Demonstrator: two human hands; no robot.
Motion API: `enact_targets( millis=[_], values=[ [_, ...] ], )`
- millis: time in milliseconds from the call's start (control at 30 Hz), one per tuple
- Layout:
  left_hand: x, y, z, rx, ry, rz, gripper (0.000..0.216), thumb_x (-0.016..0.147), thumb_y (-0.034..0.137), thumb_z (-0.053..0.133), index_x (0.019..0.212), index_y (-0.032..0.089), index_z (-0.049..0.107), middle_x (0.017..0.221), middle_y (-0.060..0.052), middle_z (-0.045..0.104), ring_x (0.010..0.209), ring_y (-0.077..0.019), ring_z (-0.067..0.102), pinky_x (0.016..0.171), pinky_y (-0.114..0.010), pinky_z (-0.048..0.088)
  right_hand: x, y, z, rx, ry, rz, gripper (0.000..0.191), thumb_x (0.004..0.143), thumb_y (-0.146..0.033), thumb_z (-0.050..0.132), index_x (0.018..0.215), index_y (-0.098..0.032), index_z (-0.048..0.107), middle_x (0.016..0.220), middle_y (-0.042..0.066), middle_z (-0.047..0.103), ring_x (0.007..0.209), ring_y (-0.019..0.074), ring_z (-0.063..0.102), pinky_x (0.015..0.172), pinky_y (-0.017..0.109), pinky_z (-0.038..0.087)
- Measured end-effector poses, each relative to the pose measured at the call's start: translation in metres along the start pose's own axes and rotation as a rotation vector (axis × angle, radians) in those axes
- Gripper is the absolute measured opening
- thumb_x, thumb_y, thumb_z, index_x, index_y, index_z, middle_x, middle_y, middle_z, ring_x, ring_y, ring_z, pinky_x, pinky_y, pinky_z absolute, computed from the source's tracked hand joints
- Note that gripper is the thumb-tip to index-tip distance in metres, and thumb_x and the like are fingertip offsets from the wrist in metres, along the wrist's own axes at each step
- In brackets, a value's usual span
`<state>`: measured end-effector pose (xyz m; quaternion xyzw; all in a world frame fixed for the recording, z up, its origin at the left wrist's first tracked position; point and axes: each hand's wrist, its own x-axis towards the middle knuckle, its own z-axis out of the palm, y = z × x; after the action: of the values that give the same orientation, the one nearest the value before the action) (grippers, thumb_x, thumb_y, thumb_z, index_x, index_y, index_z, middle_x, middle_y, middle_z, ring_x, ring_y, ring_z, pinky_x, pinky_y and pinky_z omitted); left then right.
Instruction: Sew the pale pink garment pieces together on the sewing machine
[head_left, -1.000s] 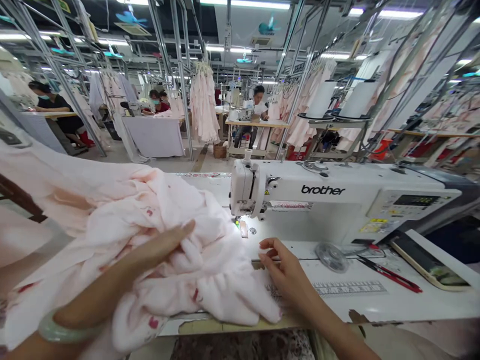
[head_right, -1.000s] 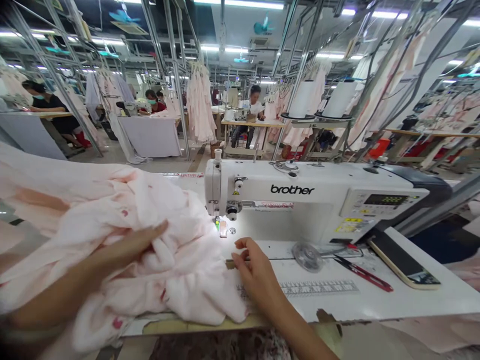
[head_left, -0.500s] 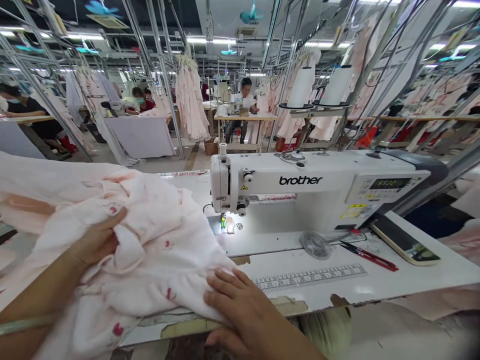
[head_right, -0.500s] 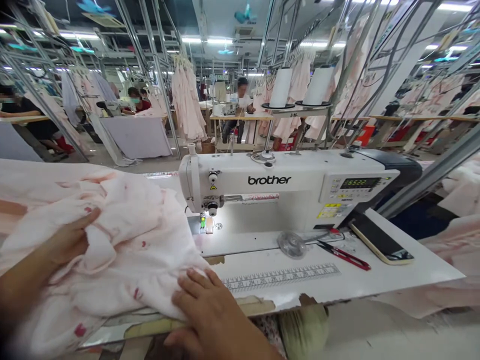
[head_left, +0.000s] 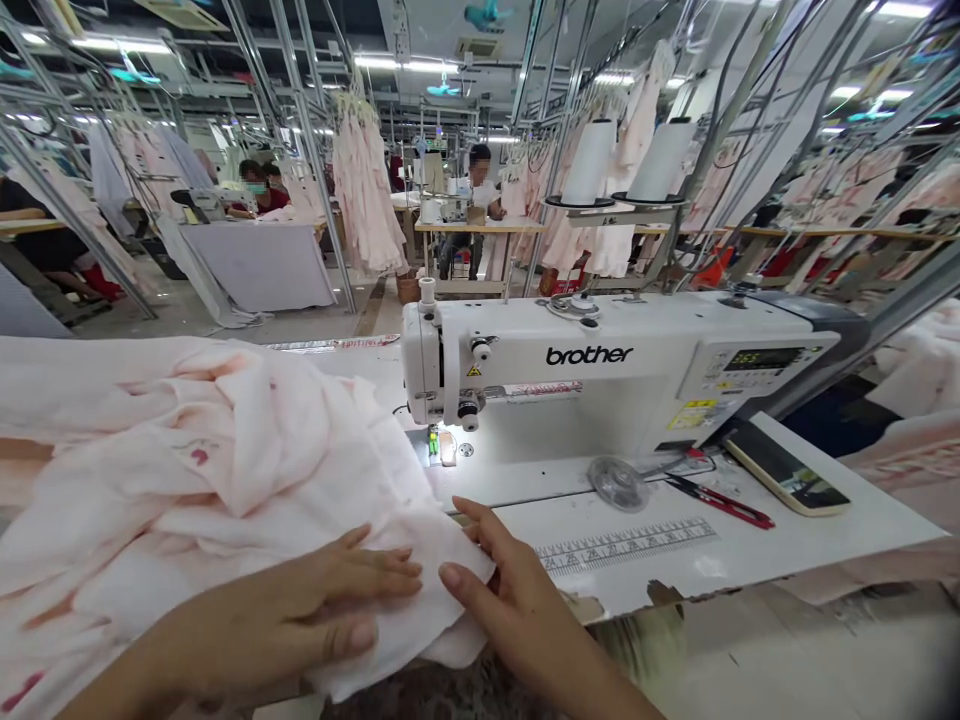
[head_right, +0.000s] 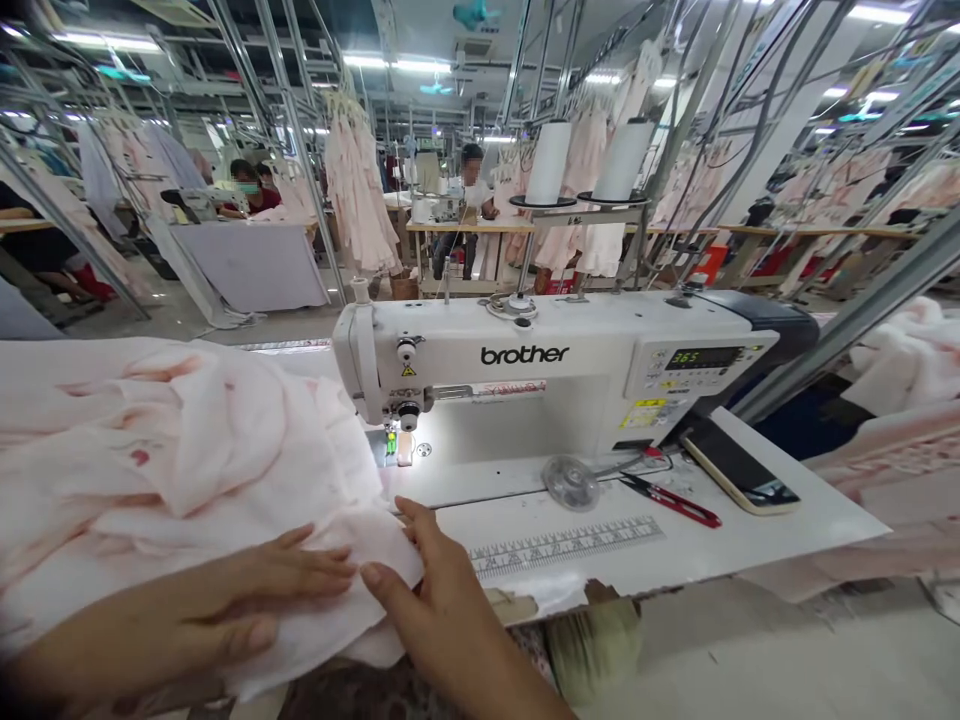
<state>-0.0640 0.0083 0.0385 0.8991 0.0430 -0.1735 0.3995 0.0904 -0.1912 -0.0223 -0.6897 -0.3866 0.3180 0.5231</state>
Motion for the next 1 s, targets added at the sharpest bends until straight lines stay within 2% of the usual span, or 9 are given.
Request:
enact_targets(
  millis=[67,133,233,333,467,633,733,867,1000],
  values=[
    [0.008,-0.001,-0.011,0.027,0.129,-0.018,0.034,0.096,0.044,0.047,0.126,0.038,0.061,0.136,0.002,0.059,0.131,-0.0239,0.05,0.113,-0.039,0.037,0.003,-0.003,0.003,-0.101,0.026,-0.041,0.042,0.088,-0.034,0.063,0.128,-0.026,0.055,0.116,0.006,0.063,0.106,0.0259,0.058,0.089,0.038,0.045],
    [0.023,-0.001,-0.02,0.097,0.247,0.01,0.032,0.098,0.032,0.04,0.116,0.03,0.066,0.124,0.0,0.064,0.118,-0.02,0.057,0.105,-0.033,0.043,0.004,-0.007,0.006,-0.173,0.046,-0.107,0.021,0.087,-0.022,0.059,0.108,-0.025,0.064,0.105,0.003,0.066,0.1,0.0235,0.059,0.086,0.034,0.044],
    [0.047,-0.001,-0.03,0.227,0.269,0.057,0.032,0.088,0.016,0.041,0.11,0.024,0.064,0.116,-0.002,0.064,0.113,-0.0198,0.056,0.101,-0.033,0.042,-0.002,-0.012,0.006,-0.182,0.072,-0.245,0.017,0.085,-0.013,0.05,0.091,-0.022,0.063,0.089,0.001,0.064,0.082,0.0179,0.06,0.073,0.028,0.042],
    [0.061,0.001,-0.038,0.282,0.162,0.035,0.032,0.081,0.016,0.049,0.109,0.024,0.063,0.111,-0.003,0.062,0.11,-0.0218,0.055,0.097,-0.033,0.042,-0.012,-0.011,-0.002,-0.22,0.096,-0.304,0.019,0.084,-0.012,0.047,0.093,-0.022,0.061,0.087,0.001,0.061,0.075,0.0159,0.058,0.065,0.025,0.04],
    [0.066,0.004,-0.046,0.323,0.091,0.028,0.01,0.084,0.02,0.051,0.079,0.019,0.06,0.088,-0.002,0.06,0.095,-0.0215,0.055,0.083,-0.031,0.042,-0.019,0.003,-0.013,-0.283,0.07,-0.229,0.022,0.086,-0.009,0.044,0.094,-0.022,0.061,0.088,0.001,0.059,0.078,0.0156,0.059,0.068,0.025,0.04],
    [0.078,-0.003,-0.035,0.238,0.176,0.169,0.017,0.089,0.019,0.046,0.073,0.018,0.05,0.092,-0.002,0.056,0.084,-0.0168,0.053,0.079,-0.029,0.041,-0.013,0.018,-0.012,-0.259,0.08,-0.22,0.022,0.085,-0.007,0.047,0.093,-0.021,0.062,0.088,0.001,0.058,0.078,0.0154,0.058,0.068,0.025,0.04],
    [0.086,-0.013,-0.022,0.21,0.21,0.169,0.014,0.088,0.015,0.044,0.075,0.019,0.048,0.098,-0.002,0.055,0.085,-0.0152,0.053,0.08,-0.028,0.043,-0.011,0.02,-0.009,-0.282,0.074,-0.199,0.024,0.083,-0.004,0.048,0.092,-0.021,0.063,0.087,0.001,0.056,0.076,0.0152,0.058,0.067,0.025,0.04],
    [0.089,-0.023,-0.013,0.22,0.279,0.127,0.01,0.086,0.014,0.045,0.092,0.02,0.051,0.096,-0.001,0.056,0.086,-0.0168,0.053,0.079,-0.03,0.042,-0.01,0.011,-0.011,-0.365,0.033,-0.143,0.028,0.08,0.0,0.049,0.091,-0.021,0.063,0.089,0.001,0.056,0.08,0.0164,0.058,0.069,0.026,0.041],
    [0.086,-0.024,-0.014,0.263,0.303,0.128,0.011,0.087,0.014,0.046,0.079,0.019,0.051,0.082,0.0,0.056,0.08,-0.0179,0.049,0.076,-0.032,0.038,0.001,-0.006,-0.013,-0.388,0.032,-0.141,0.023,0.083,-0.005,0.055,0.098,-0.022,0.06,0.098,0.002,0.055,0.09,0.019,0.057,0.078,0.03,0.045]
  ],
)
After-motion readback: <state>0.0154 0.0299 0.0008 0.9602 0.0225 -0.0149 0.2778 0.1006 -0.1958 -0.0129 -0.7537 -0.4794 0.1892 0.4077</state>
